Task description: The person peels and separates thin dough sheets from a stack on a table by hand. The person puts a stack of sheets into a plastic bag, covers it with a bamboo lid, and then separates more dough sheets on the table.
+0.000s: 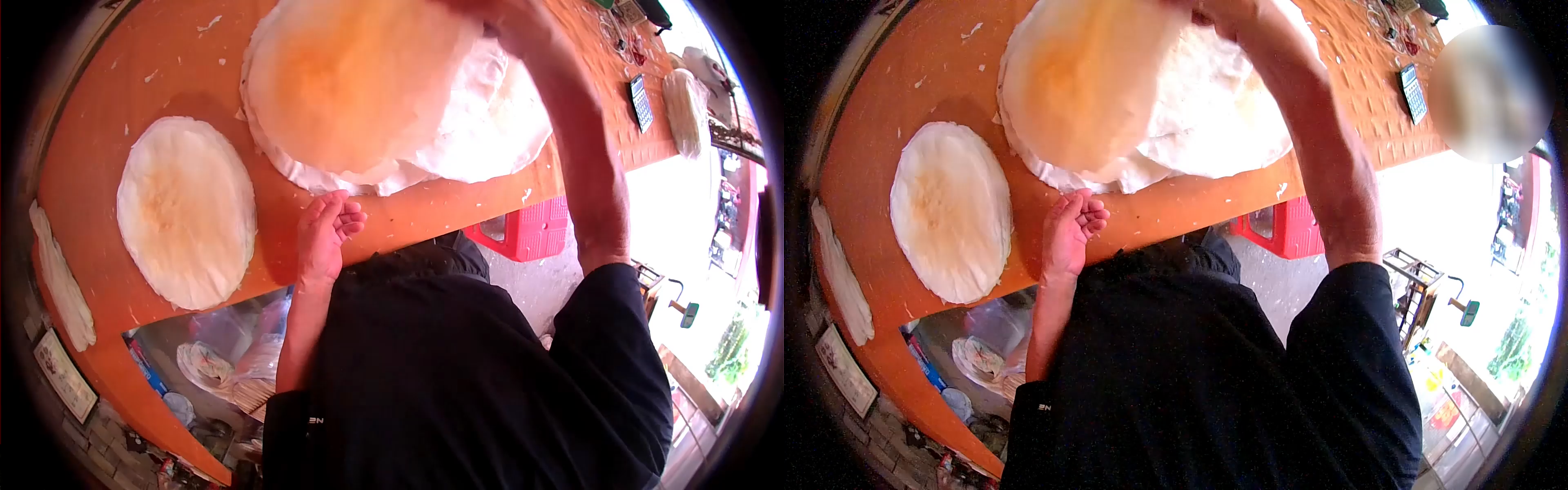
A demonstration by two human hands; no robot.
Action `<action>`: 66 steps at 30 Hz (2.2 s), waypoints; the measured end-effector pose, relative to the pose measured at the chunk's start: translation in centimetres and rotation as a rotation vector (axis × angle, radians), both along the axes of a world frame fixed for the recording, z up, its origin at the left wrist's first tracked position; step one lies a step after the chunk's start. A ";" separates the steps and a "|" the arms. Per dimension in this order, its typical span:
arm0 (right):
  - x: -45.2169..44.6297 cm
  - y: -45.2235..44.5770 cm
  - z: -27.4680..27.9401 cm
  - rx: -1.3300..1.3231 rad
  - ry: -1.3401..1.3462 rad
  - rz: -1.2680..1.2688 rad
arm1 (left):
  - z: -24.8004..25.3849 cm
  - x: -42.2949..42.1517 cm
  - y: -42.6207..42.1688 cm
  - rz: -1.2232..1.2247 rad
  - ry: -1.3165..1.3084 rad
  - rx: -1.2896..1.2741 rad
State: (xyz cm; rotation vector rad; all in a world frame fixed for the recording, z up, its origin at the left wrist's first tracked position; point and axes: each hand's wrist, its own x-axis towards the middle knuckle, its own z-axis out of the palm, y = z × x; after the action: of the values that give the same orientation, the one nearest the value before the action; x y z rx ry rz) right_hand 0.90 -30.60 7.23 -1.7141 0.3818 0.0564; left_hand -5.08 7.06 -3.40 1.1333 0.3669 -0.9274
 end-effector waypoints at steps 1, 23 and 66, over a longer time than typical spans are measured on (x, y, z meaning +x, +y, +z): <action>0.1 -0.5 2.1 -0.433 -0.340 0.108 | 0.2 0.1 -0.3 0.012 0.002 -0.015; -4.8 -5.8 -8.9 0.046 0.211 -0.449 | 0.2 0.7 -0.9 -0.014 -0.025 0.002; -20.0 -2.0 -10.6 0.227 0.274 -0.863 | -0.9 -1.3 -12.8 0.033 0.197 -0.402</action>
State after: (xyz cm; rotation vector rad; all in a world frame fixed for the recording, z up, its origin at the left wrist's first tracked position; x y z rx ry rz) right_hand -19.09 -32.59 -3.40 -1.2034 1.2397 -0.2872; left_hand -6.43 -5.75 -4.35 0.6690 0.3387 -1.0322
